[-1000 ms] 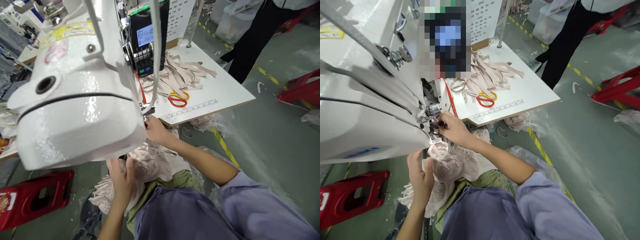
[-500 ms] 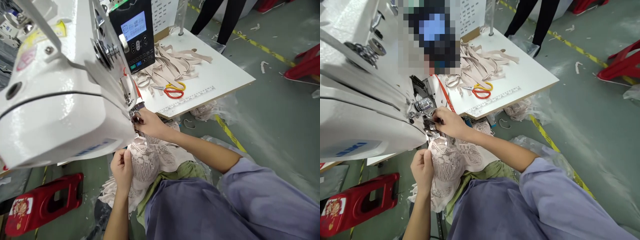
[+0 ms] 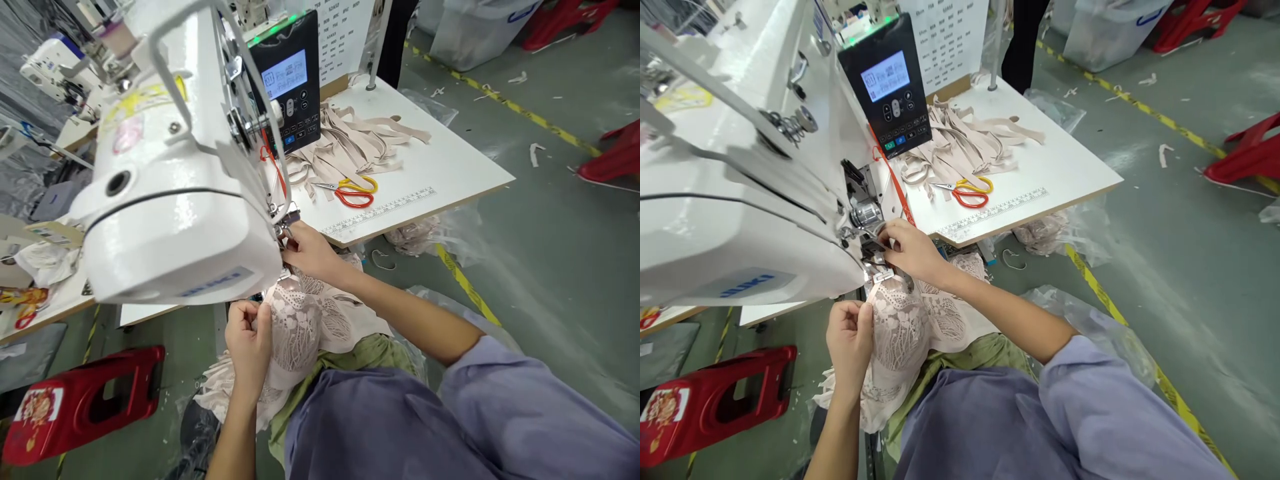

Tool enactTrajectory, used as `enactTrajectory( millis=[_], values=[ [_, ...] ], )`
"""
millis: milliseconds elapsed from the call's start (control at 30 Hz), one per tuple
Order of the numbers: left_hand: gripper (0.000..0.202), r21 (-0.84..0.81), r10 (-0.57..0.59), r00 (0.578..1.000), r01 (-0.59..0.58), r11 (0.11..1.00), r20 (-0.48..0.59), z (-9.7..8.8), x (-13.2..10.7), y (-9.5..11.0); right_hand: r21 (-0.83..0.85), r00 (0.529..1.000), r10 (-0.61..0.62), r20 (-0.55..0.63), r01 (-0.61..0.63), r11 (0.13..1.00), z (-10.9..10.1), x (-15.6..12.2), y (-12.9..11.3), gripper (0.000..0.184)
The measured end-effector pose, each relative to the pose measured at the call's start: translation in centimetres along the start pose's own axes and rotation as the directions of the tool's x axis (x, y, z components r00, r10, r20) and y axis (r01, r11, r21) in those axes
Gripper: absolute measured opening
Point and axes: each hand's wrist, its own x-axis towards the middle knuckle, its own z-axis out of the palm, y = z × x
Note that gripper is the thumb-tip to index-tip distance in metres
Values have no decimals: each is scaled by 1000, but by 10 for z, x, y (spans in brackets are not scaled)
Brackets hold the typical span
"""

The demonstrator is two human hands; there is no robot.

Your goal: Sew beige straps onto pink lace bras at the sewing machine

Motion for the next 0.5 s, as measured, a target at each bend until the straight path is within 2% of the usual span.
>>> enactTrajectory(
  millis=[133,233,300,367,400,433,467,500],
  values=[
    [25,43,-97,990,93,995,104,-9,4,-4,9,999,48,-17,-48,999,5,1,-3,12],
    [39,55,-159,955,150,987,251,-12,6,-3,54,996,92,-14,-91,994,5,1,-10,13],
    [50,13,-163,919,170,985,358,-5,-5,4,81,993,114,-16,-112,990,-2,-10,-20,11],
    [56,-58,-144,868,193,979,475,8,-29,18,208,979,203,17,-202,957,-17,-34,-33,8],
    [58,-105,-113,820,206,973,561,17,-45,25,314,959,278,53,-280,907,-28,-51,-39,11],
    [56,-161,-59,749,218,962,660,26,-61,32,450,928,357,108,-366,815,-41,-69,-43,12],
    [53,-249,59,590,247,936,805,35,-76,37,556,900,413,139,-416,720,-55,-87,-44,14],
    [49,-306,164,440,274,912,883,44,-89,40,630,872,474,117,-435,644,-71,-103,-42,16]
  ],
)
